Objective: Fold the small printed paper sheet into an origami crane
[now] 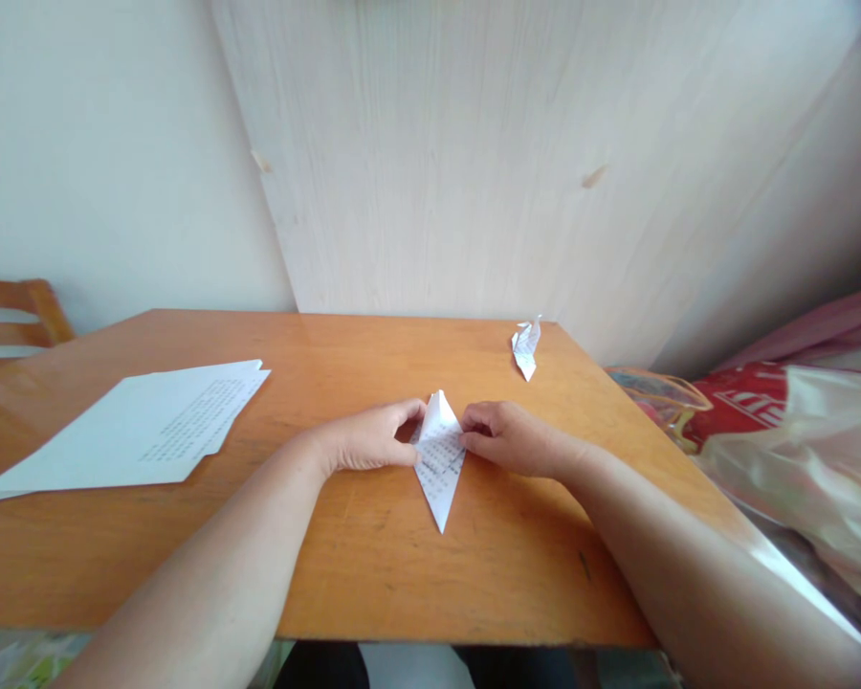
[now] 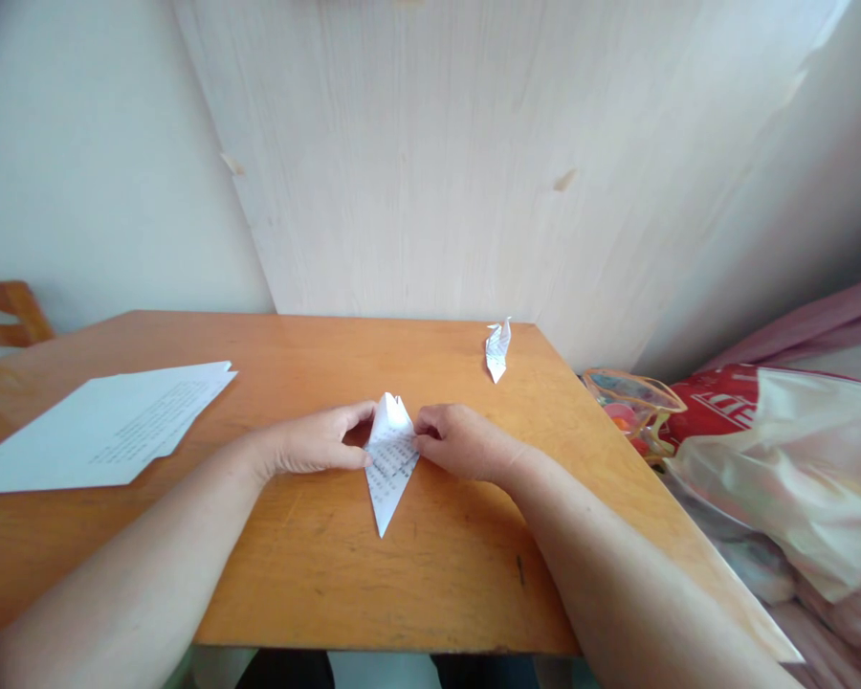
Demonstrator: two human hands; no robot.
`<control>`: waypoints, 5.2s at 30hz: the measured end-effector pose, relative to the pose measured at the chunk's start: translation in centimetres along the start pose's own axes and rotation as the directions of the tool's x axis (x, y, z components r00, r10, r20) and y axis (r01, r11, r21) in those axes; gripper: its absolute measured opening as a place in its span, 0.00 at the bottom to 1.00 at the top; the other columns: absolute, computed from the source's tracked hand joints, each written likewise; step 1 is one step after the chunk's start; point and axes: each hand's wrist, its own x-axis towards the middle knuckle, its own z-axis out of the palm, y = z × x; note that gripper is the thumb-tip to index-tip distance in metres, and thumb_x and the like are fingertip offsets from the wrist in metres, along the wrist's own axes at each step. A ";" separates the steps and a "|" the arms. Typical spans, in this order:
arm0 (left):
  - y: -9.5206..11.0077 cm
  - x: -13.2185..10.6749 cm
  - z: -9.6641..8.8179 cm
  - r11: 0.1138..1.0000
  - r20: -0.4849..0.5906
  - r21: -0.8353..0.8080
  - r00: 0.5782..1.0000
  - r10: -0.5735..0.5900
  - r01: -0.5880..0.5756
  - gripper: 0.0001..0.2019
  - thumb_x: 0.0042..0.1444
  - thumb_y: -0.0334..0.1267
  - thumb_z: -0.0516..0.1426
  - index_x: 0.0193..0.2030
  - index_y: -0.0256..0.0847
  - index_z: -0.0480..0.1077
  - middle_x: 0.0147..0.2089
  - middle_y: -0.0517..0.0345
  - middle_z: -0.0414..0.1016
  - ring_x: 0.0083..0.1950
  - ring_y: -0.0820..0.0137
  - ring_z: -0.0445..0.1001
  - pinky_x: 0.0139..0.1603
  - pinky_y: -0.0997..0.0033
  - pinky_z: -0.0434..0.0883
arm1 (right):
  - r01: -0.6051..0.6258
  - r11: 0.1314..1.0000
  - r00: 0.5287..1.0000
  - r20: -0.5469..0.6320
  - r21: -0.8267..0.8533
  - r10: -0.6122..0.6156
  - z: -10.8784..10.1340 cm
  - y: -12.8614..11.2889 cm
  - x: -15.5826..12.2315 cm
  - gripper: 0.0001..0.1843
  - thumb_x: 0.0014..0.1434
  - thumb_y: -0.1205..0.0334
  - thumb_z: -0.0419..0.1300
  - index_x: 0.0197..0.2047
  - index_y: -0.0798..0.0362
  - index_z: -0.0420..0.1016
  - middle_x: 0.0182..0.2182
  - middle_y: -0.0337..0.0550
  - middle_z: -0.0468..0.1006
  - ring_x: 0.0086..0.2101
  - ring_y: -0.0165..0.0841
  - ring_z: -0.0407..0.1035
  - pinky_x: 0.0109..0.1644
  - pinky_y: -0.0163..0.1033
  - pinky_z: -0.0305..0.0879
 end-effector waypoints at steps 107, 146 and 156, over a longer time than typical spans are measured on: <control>-0.1 0.1 -0.2 0.946 -0.011 0.322 0.999 0.042 -0.036 0.11 0.48 0.28 0.53 0.37 0.40 0.73 0.46 0.56 0.73 0.48 0.65 0.72 0.50 0.69 0.67 | -0.028 0.974 0.993 0.116 0.224 0.002 0.7 -1.4 -0.3 0.05 0.55 0.70 0.59 0.35 0.53 0.74 0.28 0.35 0.74 0.29 0.29 0.67 0.32 0.34 0.61; -1.3 0.9 1.3 0.985 -0.146 0.016 0.974 0.172 -0.171 0.25 0.48 0.19 0.52 0.53 0.44 0.64 0.56 0.54 0.74 0.62 0.66 0.72 0.64 0.59 0.67 | 0.212 0.977 0.959 -0.194 0.005 -0.207 0.9 0.4 0.3 0.15 0.56 0.72 0.59 0.46 0.49 0.75 0.44 0.43 0.79 0.45 0.37 0.71 0.53 0.46 0.66; -0.3 0.5 1.9 0.994 -0.190 0.025 0.975 0.112 -0.109 0.34 0.53 0.22 0.55 0.65 0.45 0.54 0.68 0.45 0.63 0.68 0.63 0.66 0.64 0.59 0.67 | 0.186 0.982 0.981 -0.057 0.009 -0.185 0.8 -0.8 0.1 0.13 0.55 0.72 0.60 0.43 0.50 0.76 0.44 0.43 0.79 0.46 0.38 0.71 0.51 0.43 0.66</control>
